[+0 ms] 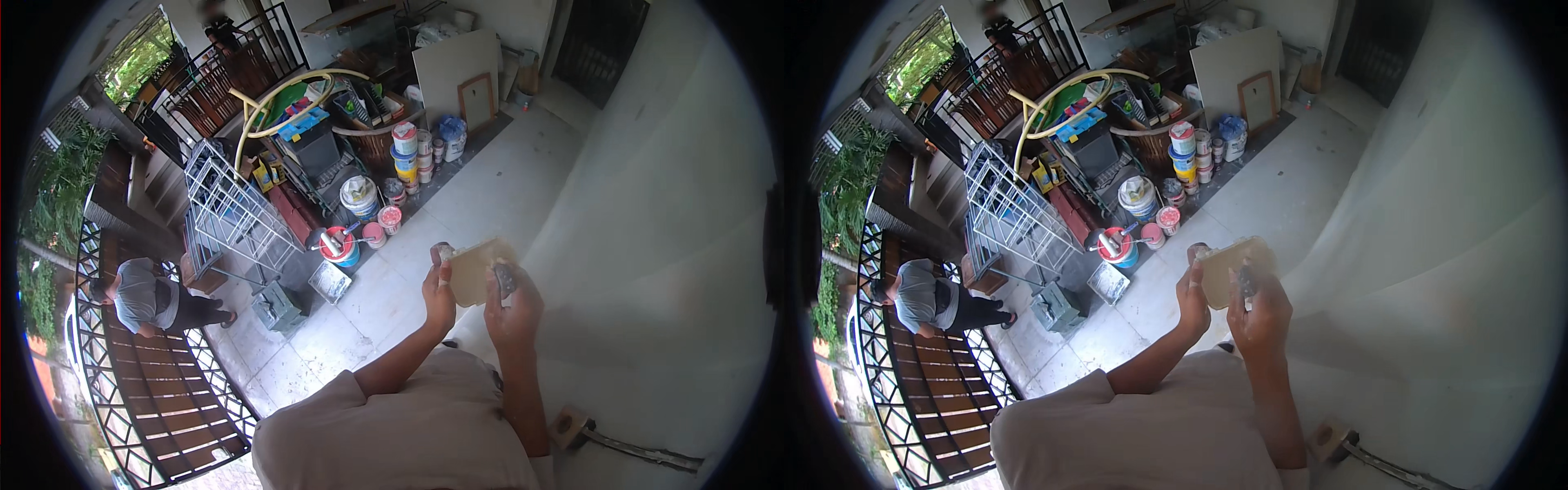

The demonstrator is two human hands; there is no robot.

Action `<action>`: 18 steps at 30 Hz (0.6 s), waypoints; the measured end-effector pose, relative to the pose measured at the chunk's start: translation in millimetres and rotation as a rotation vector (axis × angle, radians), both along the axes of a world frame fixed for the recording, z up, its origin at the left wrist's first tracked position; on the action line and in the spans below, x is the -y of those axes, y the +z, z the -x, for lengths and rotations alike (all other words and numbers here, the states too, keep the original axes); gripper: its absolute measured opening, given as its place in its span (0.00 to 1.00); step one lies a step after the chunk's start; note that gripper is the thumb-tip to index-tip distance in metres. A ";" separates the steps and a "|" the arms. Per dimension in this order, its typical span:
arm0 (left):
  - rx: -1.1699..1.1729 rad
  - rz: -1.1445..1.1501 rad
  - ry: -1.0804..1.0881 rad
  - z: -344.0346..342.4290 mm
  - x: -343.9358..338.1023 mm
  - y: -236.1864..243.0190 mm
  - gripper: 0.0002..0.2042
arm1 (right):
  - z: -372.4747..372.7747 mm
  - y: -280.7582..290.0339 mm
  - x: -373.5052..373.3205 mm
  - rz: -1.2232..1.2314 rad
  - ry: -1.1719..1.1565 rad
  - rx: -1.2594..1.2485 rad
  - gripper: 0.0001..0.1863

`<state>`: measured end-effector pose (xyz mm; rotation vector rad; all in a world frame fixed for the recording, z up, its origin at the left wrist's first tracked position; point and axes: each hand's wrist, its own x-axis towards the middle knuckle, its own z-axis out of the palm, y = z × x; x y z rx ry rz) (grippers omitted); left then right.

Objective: The person applies wall putty to a surface using a putty knife, scooping the putty from a small tray.

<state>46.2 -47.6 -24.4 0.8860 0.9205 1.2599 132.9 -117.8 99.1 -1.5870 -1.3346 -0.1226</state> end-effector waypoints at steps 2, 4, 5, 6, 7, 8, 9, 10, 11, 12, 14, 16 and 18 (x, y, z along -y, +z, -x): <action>0.035 0.067 -0.069 5.5 -0.7 -1.7 0.26 | 2.1 -1.1 -4.2 0.034 -0.003 -0.050 0.10; -0.033 0.028 -0.052 9.1 -1.9 -2.1 0.27 | 5.7 -0.9 -7.9 0.047 0.020 -0.047 0.10; -0.019 0.103 -0.076 10.8 -2.4 -2.6 0.26 | 7.5 -0.6 -8.9 0.058 0.022 -0.084 0.09; -0.003 0.157 -0.110 11.8 -4.4 -3.0 0.26 | 9.8 0.0 -9.1 0.044 0.044 -0.040 0.09; -0.003 0.166 -0.102 13.1 -6.7 -3.7 0.26 | 11.6 0.5 -8.3 0.014 0.052 -0.054 0.09; 0.072 0.198 -0.118 14.7 -9.1 -4.8 0.26 | 12.6 0.9 -7.0 -0.013 0.057 -0.067 0.09; 0.175 0.192 -0.159 16.7 -11.4 -6.1 0.25 | 12.8 1.3 -5.4 -0.013 0.056 -0.065 0.09; 0.149 0.234 -0.132 19.5 -14.1 -7.6 0.25 | 12.1 1.5 -3.9 0.006 0.029 -0.099 0.09; 0.122 0.185 -0.197 22.8 -17.4 -9.0 0.24 | 11.4 1.3 -3.3 0.019 0.013 -0.133 0.09; 0.100 0.159 -0.264 26.0 -20.1 -10.3 0.23 | 10.5 0.9 -3.1 0.025 0.009 -0.133 0.09; 0.066 0.129 -0.259 30.3 -24.8 -12.1 0.23 | 8.8 -0.7 -6.6 0.044 0.028 -0.007 0.10; 0.038 0.119 -0.261 33.6 -27.5 -13.0 0.23 | 10.5 -3.0 -12.9 0.067 0.091 0.105 0.10; 0.024 0.117 -0.221 35.7 -29.0 -13.3 0.23 | 13.9 -4.2 -17.9 0.109 0.132 0.176 0.10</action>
